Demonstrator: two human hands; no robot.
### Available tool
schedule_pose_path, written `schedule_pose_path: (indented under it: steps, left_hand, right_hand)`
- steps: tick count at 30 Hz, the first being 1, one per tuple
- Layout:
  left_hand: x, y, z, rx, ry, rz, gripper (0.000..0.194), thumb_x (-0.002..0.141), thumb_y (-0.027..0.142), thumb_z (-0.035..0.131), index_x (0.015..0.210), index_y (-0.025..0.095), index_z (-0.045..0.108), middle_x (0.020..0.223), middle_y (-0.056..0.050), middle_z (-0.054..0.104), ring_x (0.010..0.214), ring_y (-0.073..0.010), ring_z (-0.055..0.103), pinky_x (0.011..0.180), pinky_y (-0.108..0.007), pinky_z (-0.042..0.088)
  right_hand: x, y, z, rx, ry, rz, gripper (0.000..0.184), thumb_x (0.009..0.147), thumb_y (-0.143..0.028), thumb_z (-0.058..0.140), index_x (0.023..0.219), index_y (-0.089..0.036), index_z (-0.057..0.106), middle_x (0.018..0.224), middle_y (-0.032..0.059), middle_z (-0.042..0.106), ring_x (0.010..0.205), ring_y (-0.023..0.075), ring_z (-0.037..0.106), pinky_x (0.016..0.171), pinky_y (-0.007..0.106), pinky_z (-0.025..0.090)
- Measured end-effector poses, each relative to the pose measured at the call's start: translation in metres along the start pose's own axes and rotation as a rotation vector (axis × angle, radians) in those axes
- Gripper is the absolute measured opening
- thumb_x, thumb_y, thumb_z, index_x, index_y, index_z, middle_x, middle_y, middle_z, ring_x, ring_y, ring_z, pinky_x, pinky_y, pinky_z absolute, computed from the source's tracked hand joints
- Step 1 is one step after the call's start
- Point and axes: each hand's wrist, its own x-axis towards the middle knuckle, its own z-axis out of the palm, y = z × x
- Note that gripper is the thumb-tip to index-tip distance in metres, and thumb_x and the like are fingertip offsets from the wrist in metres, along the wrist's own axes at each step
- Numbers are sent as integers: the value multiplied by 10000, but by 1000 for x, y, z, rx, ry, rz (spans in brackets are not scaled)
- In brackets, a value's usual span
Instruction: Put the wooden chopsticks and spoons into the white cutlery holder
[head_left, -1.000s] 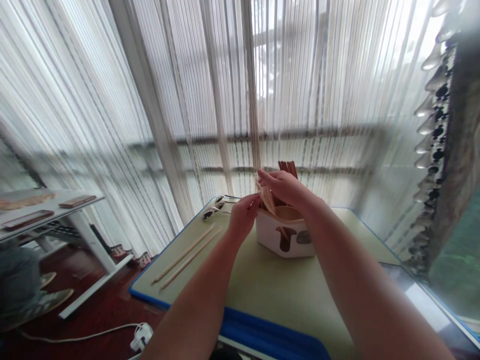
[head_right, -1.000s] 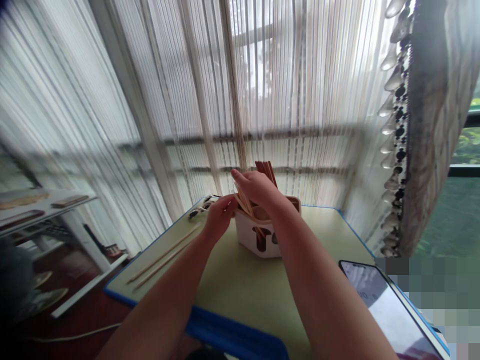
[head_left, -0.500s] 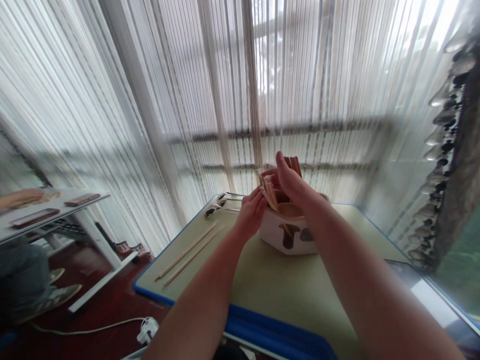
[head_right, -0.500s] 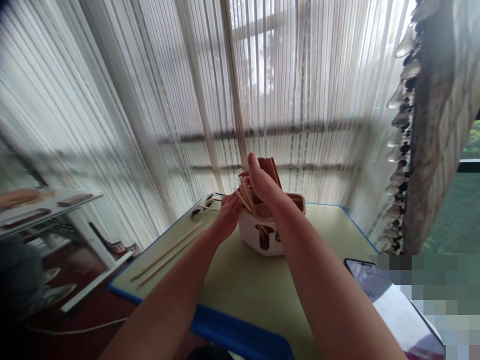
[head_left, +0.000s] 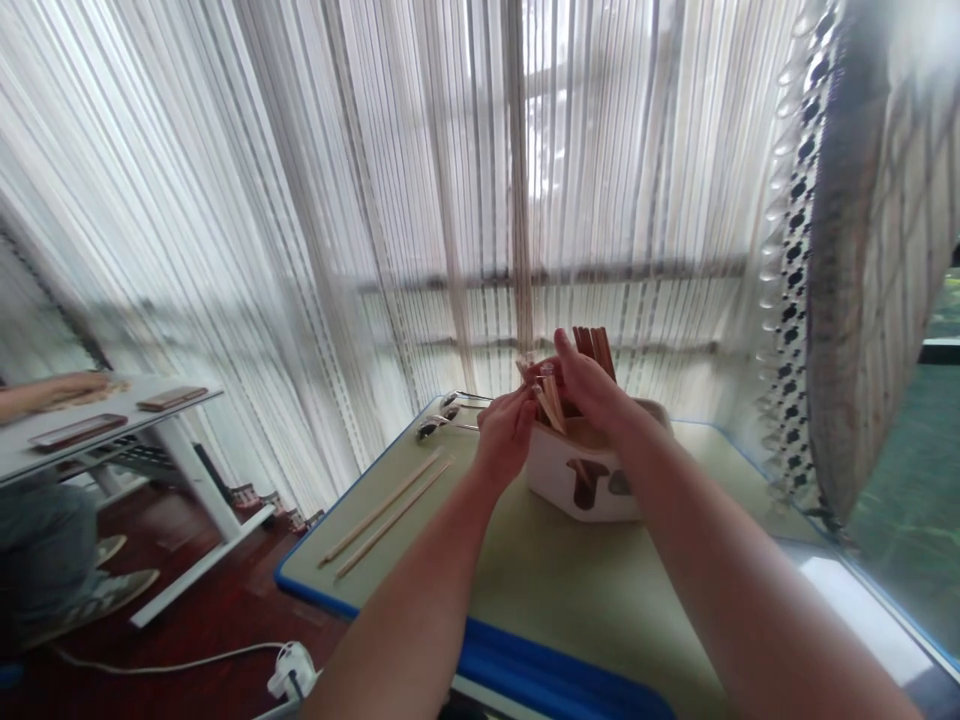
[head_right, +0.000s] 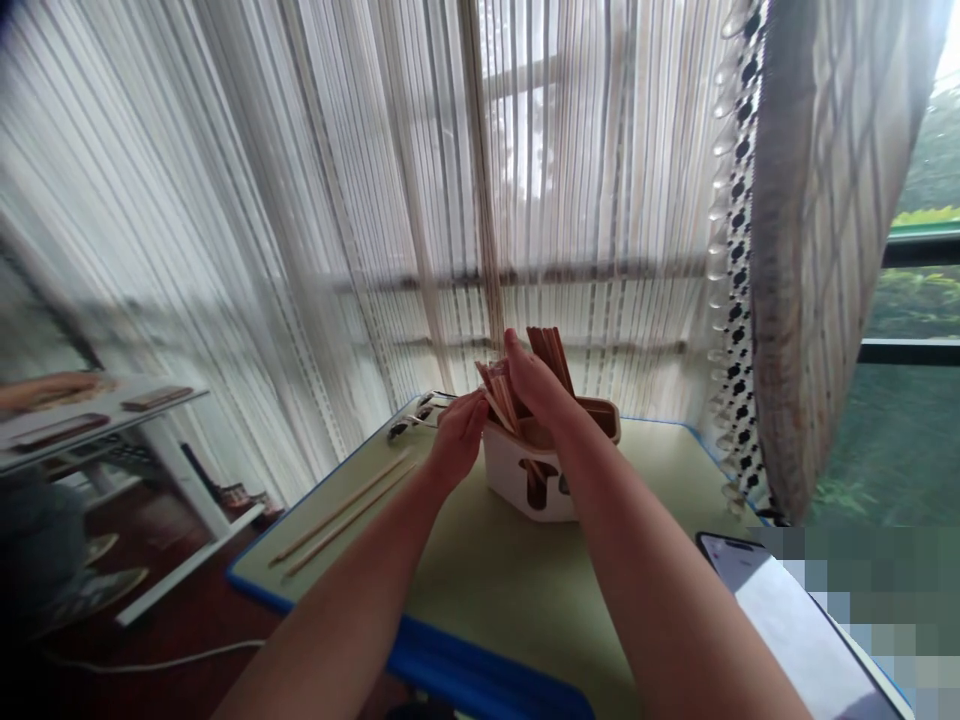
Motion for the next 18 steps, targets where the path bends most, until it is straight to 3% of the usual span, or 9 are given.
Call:
schedule_pose_path:
  steps: [3,10,18]
  left_hand:
    - [0,1,0,-8,-7,-22,369,930,337,315,1180,247,572,1182,-42,614,1099,-189,544,973,-346,393]
    - [2,-9,5,-30,18,-5,408,934,333,310,1299,222,453,1269,-58,548,1179,-189,488,1004,-355,380]
    - [4,-10,9,66,-43,31,405,933,343,298,1267,213,487,1298,-65,522,1200,-199,462,1046,-377,345]
  right_hand:
    - [4,3,-1,114,-9,113,804,778,-759,145,802,-162,683,643,79,656,616,194,618,593,294,478]
    - [12,-1,3,358,-13,193,658,813,-690,305,772,-148,675,750,88,682,688,169,647,667,275,502]
    - [12,2,1,330,-12,130,602,833,-639,356,897,-132,673,919,107,694,821,189,653,761,291,503]
